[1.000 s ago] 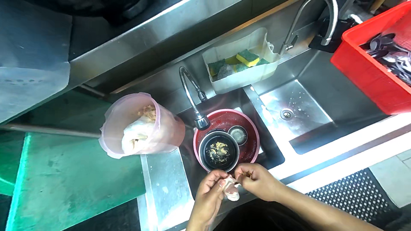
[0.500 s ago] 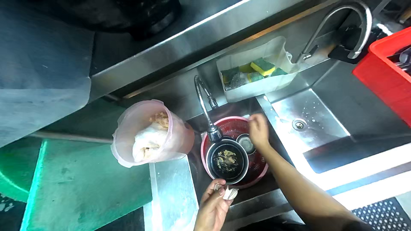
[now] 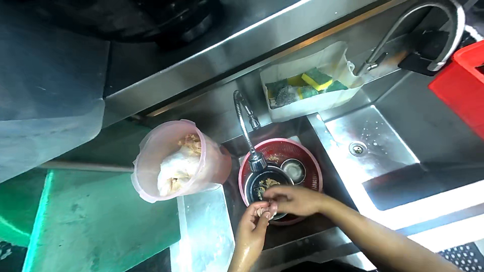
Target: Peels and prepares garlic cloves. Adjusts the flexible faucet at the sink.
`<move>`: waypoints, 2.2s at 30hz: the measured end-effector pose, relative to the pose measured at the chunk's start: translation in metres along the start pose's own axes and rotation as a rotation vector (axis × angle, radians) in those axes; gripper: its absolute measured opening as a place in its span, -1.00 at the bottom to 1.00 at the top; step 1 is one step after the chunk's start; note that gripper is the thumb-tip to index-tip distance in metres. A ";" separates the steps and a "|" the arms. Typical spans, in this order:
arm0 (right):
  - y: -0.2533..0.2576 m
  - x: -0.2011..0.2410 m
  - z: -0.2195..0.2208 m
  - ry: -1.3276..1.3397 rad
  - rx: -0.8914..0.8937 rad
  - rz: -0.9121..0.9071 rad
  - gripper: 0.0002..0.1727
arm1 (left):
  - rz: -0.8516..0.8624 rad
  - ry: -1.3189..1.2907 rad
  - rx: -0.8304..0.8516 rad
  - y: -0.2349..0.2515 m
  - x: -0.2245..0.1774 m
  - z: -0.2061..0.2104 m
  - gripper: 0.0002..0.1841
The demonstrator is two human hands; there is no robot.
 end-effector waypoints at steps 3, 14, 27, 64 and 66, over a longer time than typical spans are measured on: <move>-0.016 0.001 0.018 -0.058 0.060 0.048 -0.53 | 0.098 0.285 0.073 0.007 -0.008 0.009 -0.74; -0.033 -0.003 0.058 0.165 -0.316 -0.114 -0.73 | 0.208 0.346 0.036 -0.011 -0.014 0.028 -0.80; -0.039 0.024 0.074 0.351 -0.551 -0.415 -0.77 | 0.073 -0.110 -0.329 0.004 -0.009 0.044 -0.77; 0.180 -0.026 -0.118 -0.427 -0.630 0.297 -0.49 | -0.430 -0.724 -0.298 0.159 0.038 0.046 -0.72; 0.143 -0.026 -0.084 -0.358 -0.583 0.203 -0.56 | -0.374 -0.703 -0.323 0.151 0.030 0.052 -0.78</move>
Point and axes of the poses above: each hand's wrist, its own y-axis towards the middle knuckle, its own z-axis out of the palm, x = y × z, the point moved 2 cm from there along y, towards the middle knuckle, and after that the axes turned 6 degrees about x, right-handed, at the moved point
